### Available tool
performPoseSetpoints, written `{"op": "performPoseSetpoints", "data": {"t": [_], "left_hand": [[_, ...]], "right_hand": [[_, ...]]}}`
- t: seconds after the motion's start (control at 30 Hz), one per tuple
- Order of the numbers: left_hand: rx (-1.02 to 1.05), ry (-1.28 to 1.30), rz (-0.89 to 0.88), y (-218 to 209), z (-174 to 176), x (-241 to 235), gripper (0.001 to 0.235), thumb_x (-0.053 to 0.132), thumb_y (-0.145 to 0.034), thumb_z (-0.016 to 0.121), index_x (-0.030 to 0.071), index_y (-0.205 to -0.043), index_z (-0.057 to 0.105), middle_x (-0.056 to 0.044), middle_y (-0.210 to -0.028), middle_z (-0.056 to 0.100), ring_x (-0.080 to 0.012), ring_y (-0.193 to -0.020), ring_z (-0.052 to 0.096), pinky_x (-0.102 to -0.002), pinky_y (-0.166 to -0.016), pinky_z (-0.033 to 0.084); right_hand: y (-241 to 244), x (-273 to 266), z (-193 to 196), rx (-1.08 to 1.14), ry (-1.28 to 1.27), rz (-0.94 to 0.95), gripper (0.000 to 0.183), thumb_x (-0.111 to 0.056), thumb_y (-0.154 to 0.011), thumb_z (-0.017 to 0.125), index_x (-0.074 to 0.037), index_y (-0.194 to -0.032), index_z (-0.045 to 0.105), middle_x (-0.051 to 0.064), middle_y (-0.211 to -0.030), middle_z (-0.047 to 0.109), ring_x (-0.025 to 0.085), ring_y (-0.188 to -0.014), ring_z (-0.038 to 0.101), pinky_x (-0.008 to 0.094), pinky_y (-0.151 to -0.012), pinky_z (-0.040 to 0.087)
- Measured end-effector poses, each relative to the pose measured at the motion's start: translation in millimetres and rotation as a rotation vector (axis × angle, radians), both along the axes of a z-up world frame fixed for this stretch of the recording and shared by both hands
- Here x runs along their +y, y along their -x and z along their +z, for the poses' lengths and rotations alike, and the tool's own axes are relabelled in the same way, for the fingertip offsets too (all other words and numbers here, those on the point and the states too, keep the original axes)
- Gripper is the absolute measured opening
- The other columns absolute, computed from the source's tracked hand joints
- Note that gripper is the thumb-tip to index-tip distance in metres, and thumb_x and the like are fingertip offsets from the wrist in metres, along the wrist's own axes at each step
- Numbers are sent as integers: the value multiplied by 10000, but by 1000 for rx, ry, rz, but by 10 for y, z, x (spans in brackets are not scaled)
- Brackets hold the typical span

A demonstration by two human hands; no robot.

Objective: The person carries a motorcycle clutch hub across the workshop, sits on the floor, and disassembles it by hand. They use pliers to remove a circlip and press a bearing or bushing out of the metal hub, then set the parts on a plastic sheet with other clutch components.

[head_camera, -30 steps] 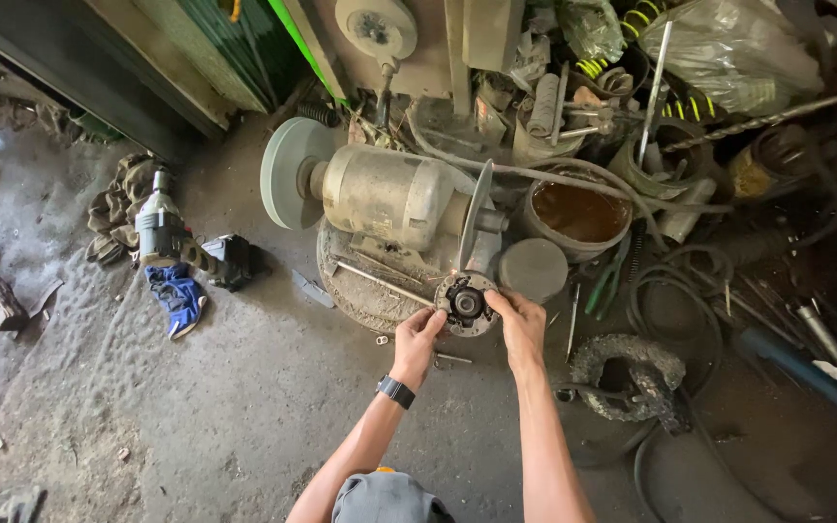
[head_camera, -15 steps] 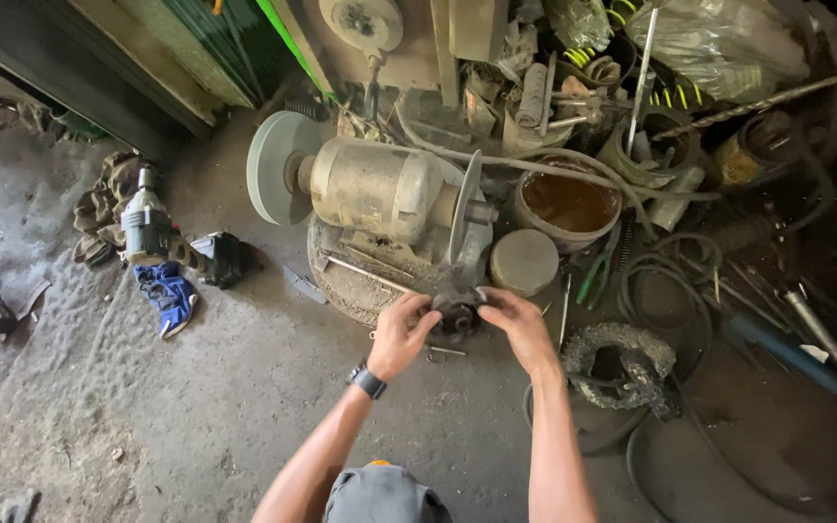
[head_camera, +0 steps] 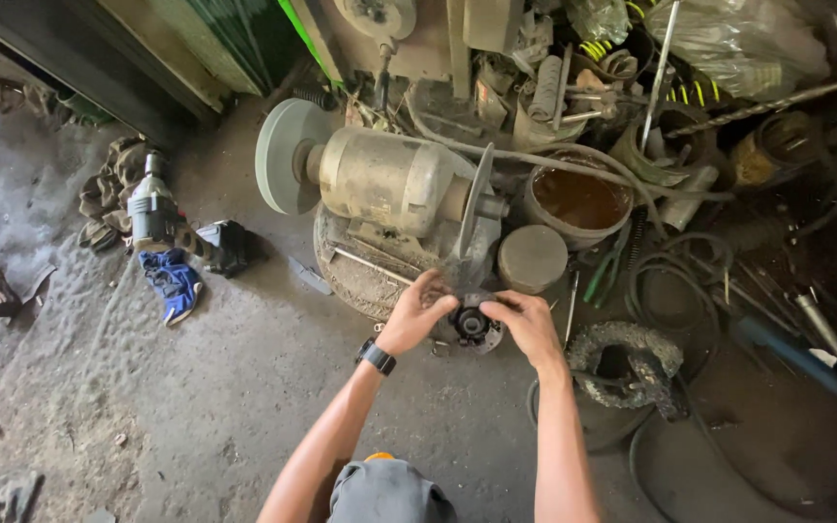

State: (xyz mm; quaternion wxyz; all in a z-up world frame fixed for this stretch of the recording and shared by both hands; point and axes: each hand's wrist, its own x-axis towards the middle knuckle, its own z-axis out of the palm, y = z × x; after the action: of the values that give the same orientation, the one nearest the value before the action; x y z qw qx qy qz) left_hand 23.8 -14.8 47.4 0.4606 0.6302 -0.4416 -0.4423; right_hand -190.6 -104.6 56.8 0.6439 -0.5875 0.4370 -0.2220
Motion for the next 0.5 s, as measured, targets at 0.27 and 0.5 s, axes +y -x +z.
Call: {"op": "performPoseSetpoints", "data": {"t": [0.27, 0.5], "left_hand": [[159, -51, 149, 9, -525, 96, 346, 269, -966, 747, -51, -1038, 636, 16, -927, 623, -65, -849, 547, -262, -734, 465], [240, -35, 264, -1, -553, 8, 302, 268, -958, 746, -26, -932, 680, 44, -826, 603, -47, -761, 486, -255, -651, 419]], "right_hand": [[-176, 2, -220, -98, -26, -248, 315, -248, -863, 768, 7, -1045, 801, 29, -955, 775, 110, -905, 665, 280, -864, 494], [-320, -41, -225, -175, -66, -313, 307, -213, -867, 772, 12, -1075, 791, 32, -973, 769, 93, -870, 654, 263, -808, 517]]}}
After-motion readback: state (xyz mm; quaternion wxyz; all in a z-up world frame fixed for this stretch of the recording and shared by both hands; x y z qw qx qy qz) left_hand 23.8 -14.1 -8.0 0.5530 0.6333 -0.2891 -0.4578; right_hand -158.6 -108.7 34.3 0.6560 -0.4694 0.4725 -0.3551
